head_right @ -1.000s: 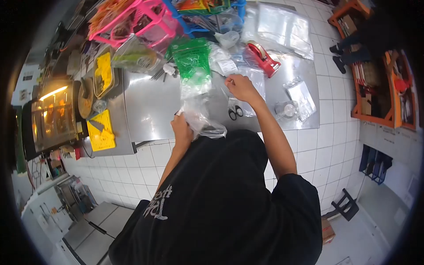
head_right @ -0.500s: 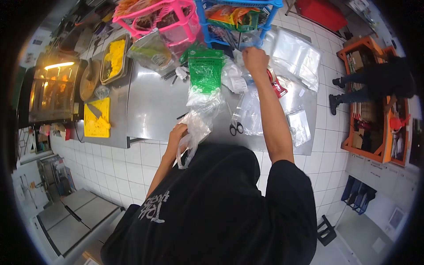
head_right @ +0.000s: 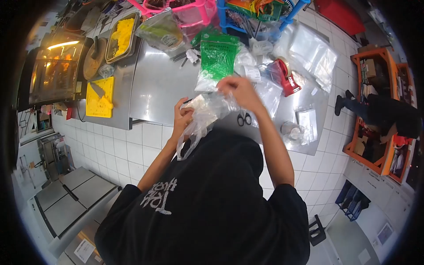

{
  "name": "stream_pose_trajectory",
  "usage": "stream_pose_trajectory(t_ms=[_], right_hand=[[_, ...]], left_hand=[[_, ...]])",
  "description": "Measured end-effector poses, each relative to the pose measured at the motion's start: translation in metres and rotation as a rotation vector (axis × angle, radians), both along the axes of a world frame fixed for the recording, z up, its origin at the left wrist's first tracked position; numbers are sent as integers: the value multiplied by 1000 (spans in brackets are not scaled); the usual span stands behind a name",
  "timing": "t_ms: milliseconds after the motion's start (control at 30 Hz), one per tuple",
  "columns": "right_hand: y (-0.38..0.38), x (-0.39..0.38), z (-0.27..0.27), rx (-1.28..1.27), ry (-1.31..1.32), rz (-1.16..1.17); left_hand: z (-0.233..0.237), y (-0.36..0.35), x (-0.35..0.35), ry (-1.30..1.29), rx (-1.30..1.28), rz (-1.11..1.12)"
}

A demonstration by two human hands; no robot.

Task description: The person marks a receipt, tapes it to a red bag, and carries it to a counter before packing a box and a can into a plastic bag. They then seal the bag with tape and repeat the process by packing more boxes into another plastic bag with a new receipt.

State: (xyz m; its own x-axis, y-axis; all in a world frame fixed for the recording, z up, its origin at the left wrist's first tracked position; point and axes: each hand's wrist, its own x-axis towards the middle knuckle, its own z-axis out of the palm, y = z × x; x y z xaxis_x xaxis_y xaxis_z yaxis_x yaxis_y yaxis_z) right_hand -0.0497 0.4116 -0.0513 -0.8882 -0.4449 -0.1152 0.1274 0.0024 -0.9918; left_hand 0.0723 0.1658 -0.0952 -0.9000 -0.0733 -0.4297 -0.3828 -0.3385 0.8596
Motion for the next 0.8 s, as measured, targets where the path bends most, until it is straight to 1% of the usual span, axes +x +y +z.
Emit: stream_pose_trajectory(t_ms=[33, 67, 100, 167, 200, 267, 300, 333, 400, 467, 533, 567, 633, 667, 733, 767, 800], right_hand=[[-11, 26, -29, 78, 211, 25], [-17, 42, -44, 159, 429, 56], [-20, 43, -41, 156, 423, 62], [-24, 50, -23, 308, 0, 237], [-24, 51, -19, 305, -10, 246], [-21, 50, -16, 353, 205, 256], [-20, 53, -26, 285, 277, 232], [-18, 52, -27, 282, 265, 238], [-11, 46, -28, 227, 139, 271], [-9, 47, -34, 211, 104, 266], [-10, 46, -25, 372, 227, 287], [-12, 48, -27, 367, 225, 289], [-19, 51, -30, 525, 649, 257], [-19, 53, -30, 518, 649, 261], [-33, 49, -24, 772, 599, 463], [-38, 50, -18, 753, 542, 435], [-38, 54, -11, 716, 502, 426]], left_hand=[[-9, -1, 1, 52, -38, -18], [-15, -2, -3, 111, -74, -29], [-17, -7, -4, 104, -76, -24], [-19, -18, 4, 656, -861, -437], [-20, -16, 6, 642, -861, -435], [-24, -2, 8, 578, -790, -326], [-31, 7, 7, 167, -232, -43], [-18, 5, 5, 154, -234, -41], [8, -3, 2, 616, -925, -363], [13, -3, 2, 567, -919, -381], [23, 1, 0, 617, -1009, -396], [17, 2, -1, 608, -1006, -401], [17, 4, -5, 593, -1061, -418], [17, 5, -7, 578, -1116, -427], [-4, 4, -15, 305, -545, -423], [14, 10, -13, 410, -562, -368], [39, 10, -11, 657, -968, -446]])
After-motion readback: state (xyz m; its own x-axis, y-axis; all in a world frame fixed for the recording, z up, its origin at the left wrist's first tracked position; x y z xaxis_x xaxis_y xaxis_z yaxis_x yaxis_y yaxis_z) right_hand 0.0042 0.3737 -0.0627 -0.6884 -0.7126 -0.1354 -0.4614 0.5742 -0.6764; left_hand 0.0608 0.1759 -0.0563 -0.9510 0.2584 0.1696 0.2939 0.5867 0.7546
